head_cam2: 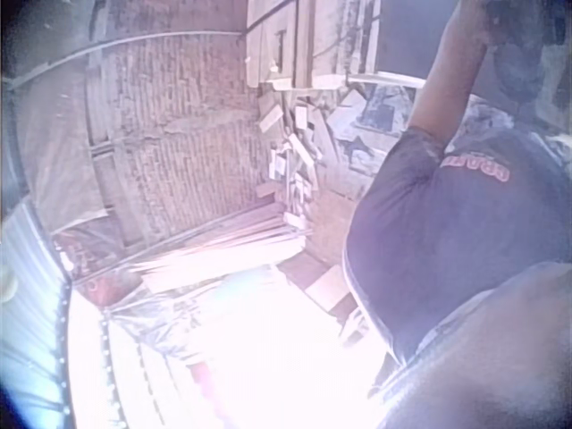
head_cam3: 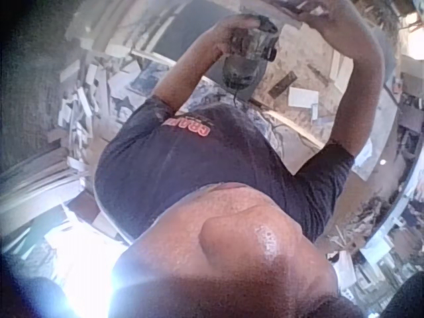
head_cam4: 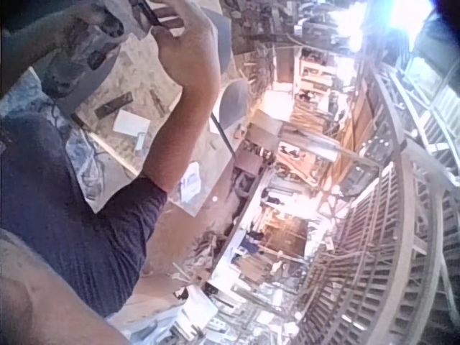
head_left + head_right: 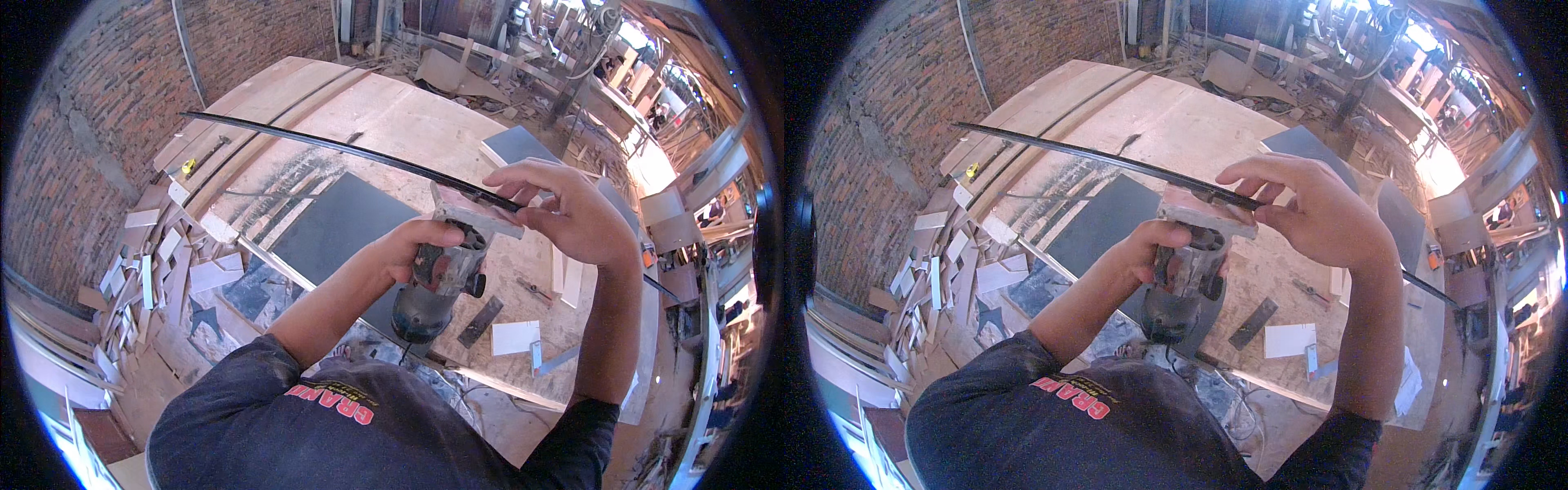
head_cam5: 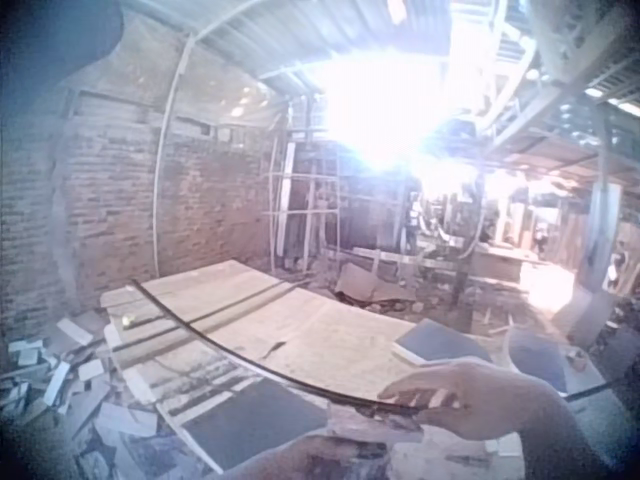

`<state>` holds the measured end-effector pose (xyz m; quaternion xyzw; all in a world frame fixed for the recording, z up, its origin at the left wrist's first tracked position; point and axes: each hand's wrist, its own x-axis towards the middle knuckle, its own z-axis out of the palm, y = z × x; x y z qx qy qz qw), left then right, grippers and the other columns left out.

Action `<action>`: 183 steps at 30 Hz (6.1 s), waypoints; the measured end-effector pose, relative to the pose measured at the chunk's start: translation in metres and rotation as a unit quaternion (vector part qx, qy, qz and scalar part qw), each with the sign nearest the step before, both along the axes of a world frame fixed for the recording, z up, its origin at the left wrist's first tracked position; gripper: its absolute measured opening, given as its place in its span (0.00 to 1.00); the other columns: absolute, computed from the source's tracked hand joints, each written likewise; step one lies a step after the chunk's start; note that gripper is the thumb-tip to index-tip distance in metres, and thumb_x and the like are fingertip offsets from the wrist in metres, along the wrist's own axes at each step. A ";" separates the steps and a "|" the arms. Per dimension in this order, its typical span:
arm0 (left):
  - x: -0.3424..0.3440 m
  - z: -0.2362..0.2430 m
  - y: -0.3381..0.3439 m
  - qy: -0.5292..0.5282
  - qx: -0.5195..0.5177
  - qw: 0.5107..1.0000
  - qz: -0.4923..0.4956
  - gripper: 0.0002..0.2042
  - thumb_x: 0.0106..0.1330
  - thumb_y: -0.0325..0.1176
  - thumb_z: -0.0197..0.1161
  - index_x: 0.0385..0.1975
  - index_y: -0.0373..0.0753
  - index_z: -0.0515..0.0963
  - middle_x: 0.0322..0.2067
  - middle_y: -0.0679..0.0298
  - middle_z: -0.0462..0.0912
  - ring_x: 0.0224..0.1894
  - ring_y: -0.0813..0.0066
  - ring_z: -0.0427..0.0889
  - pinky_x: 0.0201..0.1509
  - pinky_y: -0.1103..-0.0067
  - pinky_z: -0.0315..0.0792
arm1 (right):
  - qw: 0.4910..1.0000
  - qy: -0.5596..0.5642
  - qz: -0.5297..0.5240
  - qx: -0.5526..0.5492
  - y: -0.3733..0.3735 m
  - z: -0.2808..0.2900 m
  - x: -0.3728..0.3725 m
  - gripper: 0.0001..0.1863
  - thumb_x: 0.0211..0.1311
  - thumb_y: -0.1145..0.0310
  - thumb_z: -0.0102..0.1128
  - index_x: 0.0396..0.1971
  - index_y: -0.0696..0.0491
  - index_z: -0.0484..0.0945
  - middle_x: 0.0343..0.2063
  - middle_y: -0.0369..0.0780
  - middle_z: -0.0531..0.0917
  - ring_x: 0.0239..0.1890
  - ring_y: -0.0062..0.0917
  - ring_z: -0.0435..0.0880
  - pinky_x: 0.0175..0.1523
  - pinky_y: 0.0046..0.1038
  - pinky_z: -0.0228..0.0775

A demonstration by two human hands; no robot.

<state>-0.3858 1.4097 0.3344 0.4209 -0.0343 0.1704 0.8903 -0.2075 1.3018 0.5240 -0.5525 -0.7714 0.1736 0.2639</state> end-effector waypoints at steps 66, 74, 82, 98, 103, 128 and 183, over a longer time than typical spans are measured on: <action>0.112 -0.016 -0.048 0.030 -0.125 0.985 0.112 0.15 0.68 0.40 0.65 0.47 0.36 0.77 0.39 0.54 0.86 0.39 0.62 0.88 0.46 0.67 0.83 | 0.857 0.079 -0.483 0.160 -0.084 -0.216 -0.033 0.44 0.40 0.63 0.82 0.58 0.61 0.70 0.42 0.54 0.84 0.46 0.51 0.87 0.49 0.43 0.79; 0.097 -0.016 -0.045 -0.006 -0.130 0.988 0.081 0.16 0.66 0.36 0.66 0.49 0.35 0.75 0.38 0.55 0.85 0.39 0.63 0.88 0.45 0.69 0.84 | 0.867 0.092 -0.470 0.141 -0.080 -0.213 -0.041 0.45 0.39 0.64 0.78 0.61 0.62 0.70 0.52 0.55 0.81 0.54 0.52 0.83 0.57 0.45 0.77; 0.096 -0.024 -0.043 -0.024 -0.112 0.989 0.088 0.18 0.65 0.38 0.66 0.49 0.34 0.74 0.38 0.55 0.85 0.38 0.63 0.88 0.46 0.67 0.84 | 0.875 0.062 -0.440 0.192 -0.079 -0.222 -0.037 0.46 0.38 0.65 0.80 0.61 0.67 0.70 0.43 0.57 0.84 0.46 0.50 0.87 0.50 0.41 0.79; 0.094 -0.041 -0.044 -0.027 -0.057 0.994 0.084 0.25 0.65 0.51 0.65 0.50 0.34 0.78 0.44 0.54 0.86 0.46 0.59 0.88 0.55 0.65 0.81 | 0.882 0.114 -0.436 0.136 -0.088 -0.227 -0.037 0.50 0.35 0.64 0.80 0.64 0.66 0.69 0.56 0.58 0.80 0.58 0.51 0.82 0.63 0.42 0.75; 0.089 -0.035 -0.048 -0.027 -0.072 0.993 0.085 0.23 0.65 0.45 0.67 0.52 0.34 0.75 0.43 0.54 0.86 0.43 0.60 0.88 0.51 0.65 0.83 | 0.879 0.143 -0.441 0.111 -0.091 -0.226 -0.041 0.51 0.36 0.63 0.80 0.65 0.65 0.68 0.56 0.58 0.80 0.58 0.51 0.82 0.62 0.42 0.75; 0.004 -0.062 -0.016 0.033 -0.081 0.994 0.064 0.30 0.60 0.48 0.71 0.55 0.31 0.75 0.45 0.50 0.85 0.46 0.58 0.88 0.51 0.63 0.84 | 0.793 -0.083 -0.580 -0.166 -0.123 -0.459 0.188 0.14 0.72 0.61 0.58 0.50 0.51 0.82 0.45 0.50 0.86 0.51 0.43 0.86 0.55 0.44 0.75; 0.043 -0.010 -0.016 -0.032 -0.077 0.991 -0.106 0.32 0.60 0.46 0.72 0.60 0.31 0.74 0.45 0.47 0.86 0.45 0.58 0.89 0.48 0.64 0.86 | 0.997 -0.071 -0.041 0.008 -0.029 -0.040 0.052 0.21 0.58 0.81 0.59 0.51 0.54 0.88 0.34 0.40 0.79 0.36 0.26 0.79 0.43 0.30 0.74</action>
